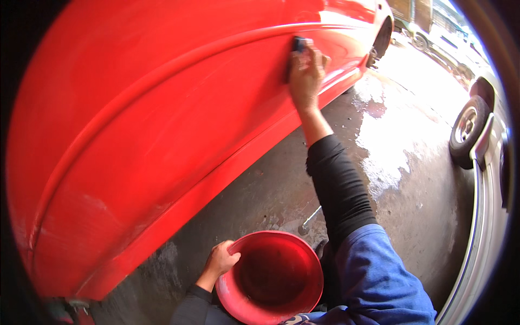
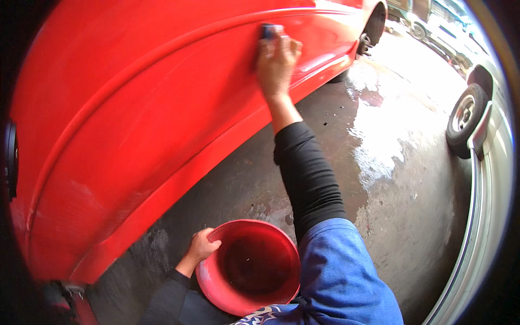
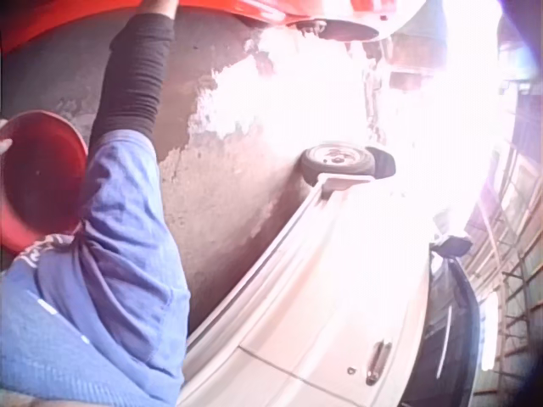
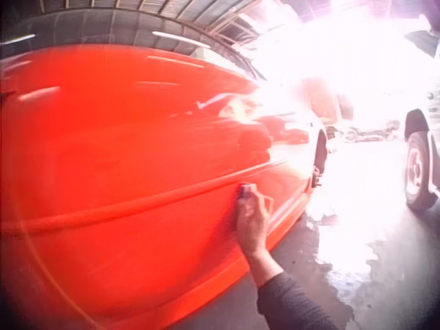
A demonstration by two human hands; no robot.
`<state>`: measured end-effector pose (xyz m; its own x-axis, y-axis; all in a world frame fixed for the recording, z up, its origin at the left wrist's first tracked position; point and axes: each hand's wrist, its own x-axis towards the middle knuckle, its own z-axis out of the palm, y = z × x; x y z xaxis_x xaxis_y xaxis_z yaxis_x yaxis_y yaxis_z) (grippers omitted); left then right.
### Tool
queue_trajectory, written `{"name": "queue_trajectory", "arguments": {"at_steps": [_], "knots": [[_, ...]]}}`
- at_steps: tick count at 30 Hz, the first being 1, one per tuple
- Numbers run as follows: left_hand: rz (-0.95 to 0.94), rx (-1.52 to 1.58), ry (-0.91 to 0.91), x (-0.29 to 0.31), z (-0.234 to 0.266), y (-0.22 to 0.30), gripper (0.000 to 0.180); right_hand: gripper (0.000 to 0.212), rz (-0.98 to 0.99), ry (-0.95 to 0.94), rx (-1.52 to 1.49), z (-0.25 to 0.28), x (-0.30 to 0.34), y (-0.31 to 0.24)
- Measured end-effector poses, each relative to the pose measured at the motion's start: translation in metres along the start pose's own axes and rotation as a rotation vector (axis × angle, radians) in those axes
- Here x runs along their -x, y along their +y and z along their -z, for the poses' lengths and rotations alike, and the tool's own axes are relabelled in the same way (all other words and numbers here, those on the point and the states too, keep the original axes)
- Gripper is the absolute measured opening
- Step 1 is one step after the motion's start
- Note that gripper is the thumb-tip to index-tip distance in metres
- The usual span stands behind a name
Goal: The person kneels beside a red car and uses a sanding block and a sponge to wet-sand and wipe the lower side panel and rocker area. They repeatedly dip the tools in a red bucket of water and rub the surface in linear and circular motions.
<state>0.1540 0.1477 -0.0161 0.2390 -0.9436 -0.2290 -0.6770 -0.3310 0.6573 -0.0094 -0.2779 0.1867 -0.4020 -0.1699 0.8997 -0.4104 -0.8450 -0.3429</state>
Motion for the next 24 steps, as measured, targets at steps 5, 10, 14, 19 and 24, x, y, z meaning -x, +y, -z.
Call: {"name": "queue_trajectory", "arguments": {"at_steps": [5,10,14,19,24], "knots": [[-0.130,0.199,0.060,0.001,-0.015,-0.019,0.032,0.027,-0.129,0.069,-0.071,0.011,0.030,-0.154],[-0.121,-0.038,0.182,-0.001,-0.025,-0.038,0.035,0.049,0.086,-0.274,-0.379,0.024,0.140,-0.353],[-0.057,0.094,0.057,0.001,-0.015,-0.024,0.035,0.041,0.569,-0.727,-0.452,0.026,0.127,-0.278],[-0.058,-0.011,0.030,-0.001,-0.001,0.000,0.033,0.035,-0.048,-0.197,-0.040,0.034,0.071,-0.122],[-0.025,0.192,0.083,0.002,-0.009,-0.017,0.035,0.046,-0.054,-0.256,-0.082,0.035,0.125,-0.280]]}}
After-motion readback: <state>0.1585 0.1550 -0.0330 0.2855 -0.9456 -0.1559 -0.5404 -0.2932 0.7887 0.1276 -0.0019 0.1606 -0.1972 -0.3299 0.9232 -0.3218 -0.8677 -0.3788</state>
